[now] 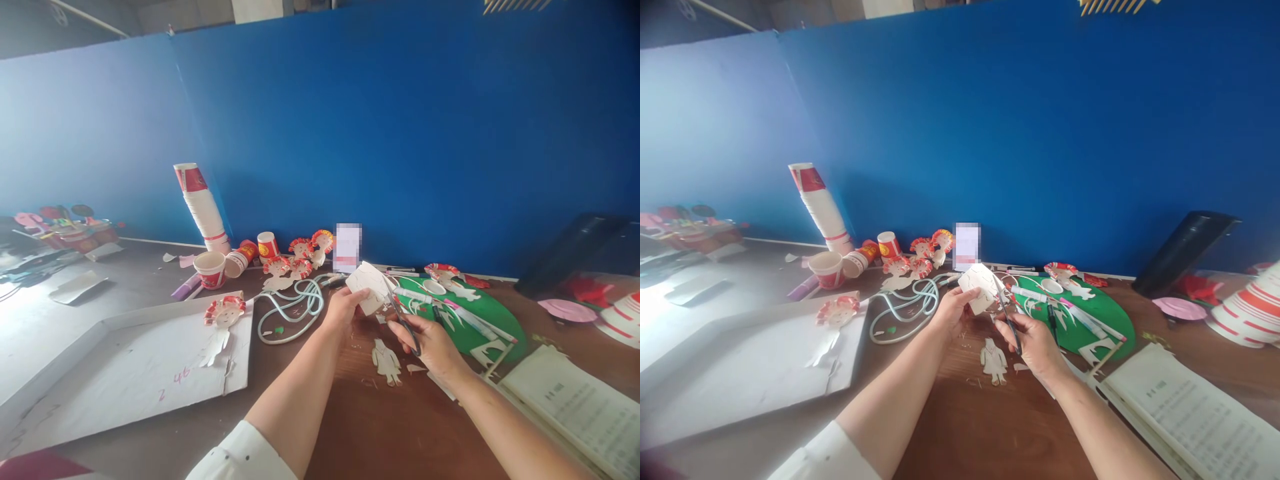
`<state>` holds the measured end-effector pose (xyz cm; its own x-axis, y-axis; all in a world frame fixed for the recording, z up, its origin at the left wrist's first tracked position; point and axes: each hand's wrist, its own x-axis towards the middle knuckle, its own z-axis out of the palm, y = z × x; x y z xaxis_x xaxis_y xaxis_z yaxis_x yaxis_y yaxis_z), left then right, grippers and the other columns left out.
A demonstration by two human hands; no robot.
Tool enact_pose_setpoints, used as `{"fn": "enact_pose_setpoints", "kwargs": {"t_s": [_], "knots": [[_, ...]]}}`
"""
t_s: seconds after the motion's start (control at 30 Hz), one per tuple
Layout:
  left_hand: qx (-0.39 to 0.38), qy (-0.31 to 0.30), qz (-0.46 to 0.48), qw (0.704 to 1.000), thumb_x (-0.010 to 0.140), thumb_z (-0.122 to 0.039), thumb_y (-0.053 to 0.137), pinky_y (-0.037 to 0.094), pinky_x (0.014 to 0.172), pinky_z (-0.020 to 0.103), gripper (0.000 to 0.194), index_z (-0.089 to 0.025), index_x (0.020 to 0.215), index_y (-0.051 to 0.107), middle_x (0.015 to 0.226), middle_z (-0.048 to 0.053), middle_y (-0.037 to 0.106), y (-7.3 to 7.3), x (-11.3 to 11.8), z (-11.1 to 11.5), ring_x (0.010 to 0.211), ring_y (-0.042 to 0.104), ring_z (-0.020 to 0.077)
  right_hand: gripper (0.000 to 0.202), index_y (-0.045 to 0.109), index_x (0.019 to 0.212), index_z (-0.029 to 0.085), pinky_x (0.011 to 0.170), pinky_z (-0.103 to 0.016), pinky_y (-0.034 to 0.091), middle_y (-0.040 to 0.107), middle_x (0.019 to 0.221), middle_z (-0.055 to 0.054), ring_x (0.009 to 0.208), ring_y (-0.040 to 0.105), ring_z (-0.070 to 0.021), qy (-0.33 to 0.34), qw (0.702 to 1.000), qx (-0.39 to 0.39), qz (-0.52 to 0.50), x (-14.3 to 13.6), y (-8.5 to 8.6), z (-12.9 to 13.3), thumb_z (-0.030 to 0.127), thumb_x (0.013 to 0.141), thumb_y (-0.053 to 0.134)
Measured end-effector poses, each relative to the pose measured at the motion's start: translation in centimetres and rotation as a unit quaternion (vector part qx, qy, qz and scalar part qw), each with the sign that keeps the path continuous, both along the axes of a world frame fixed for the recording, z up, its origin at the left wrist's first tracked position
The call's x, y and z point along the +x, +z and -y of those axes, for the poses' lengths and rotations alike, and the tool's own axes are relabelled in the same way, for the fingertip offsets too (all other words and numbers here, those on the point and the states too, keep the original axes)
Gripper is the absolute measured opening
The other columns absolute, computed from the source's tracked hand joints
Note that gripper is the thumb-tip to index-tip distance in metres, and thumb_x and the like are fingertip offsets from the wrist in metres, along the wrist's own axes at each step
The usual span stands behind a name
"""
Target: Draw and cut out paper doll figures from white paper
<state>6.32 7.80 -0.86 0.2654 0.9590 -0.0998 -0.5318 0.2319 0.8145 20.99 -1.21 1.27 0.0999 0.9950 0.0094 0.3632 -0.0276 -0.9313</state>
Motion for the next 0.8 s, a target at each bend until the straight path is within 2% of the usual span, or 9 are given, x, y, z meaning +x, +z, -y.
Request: {"fn": "enact_pose_setpoints", "kwargs": {"t_s": [0.33, 0.63, 0.8], "knots": [[0.006, -0.002, 0.007, 1.000, 0.061, -0.027, 0.078, 0.052, 0.069, 0.031, 0.039, -0.009, 0.094, 0.069, 0.087, 0.014, 0.070, 0.08, -0.18, -0.15, 0.073, 0.066, 0.0208, 0.040, 0.070, 0.092, 0.018, 0.050, -0.025, 0.032, 0.047, 0.049, 0.005, 0.050, 0.043, -0.0128, -0.001, 1.000, -0.008, 0.021, -0.38, 0.48, 0.26, 0.053, 0.074, 0.063], [0.013, 0.000, 0.006, 1.000, 0.062, -0.028, 0.077, 0.050, 0.062, 0.028, 0.039, -0.007, 0.095, 0.069, 0.087, 0.015, 0.070, 0.39, -0.49, -0.07, 0.069, 0.065, 0.0193, 0.039, 0.068, 0.092, 0.017, 0.051, -0.025, 0.033, 0.047, 0.053, 0.006, 0.051, 0.044, -0.0122, 0.015, 1.000, -0.023, 0.010, -0.25, 0.28, 0.11, 0.051, 0.073, 0.064], [0.018, 0.004, 0.010, 1.000, 0.063, -0.028, 0.076, 0.051, 0.070, 0.030, 0.038, -0.007, 0.094, 0.069, 0.084, 0.014, 0.070, -0.06, -0.51, -0.43, 0.071, 0.066, 0.0192, 0.039, 0.069, 0.090, 0.017, 0.050, -0.024, 0.034, 0.048, 0.052, 0.005, 0.050, 0.044, -0.0126, 0.011, 1.000, -0.020, 0.017, -0.34, 0.31, 0.16, 0.051, 0.072, 0.063]]}}
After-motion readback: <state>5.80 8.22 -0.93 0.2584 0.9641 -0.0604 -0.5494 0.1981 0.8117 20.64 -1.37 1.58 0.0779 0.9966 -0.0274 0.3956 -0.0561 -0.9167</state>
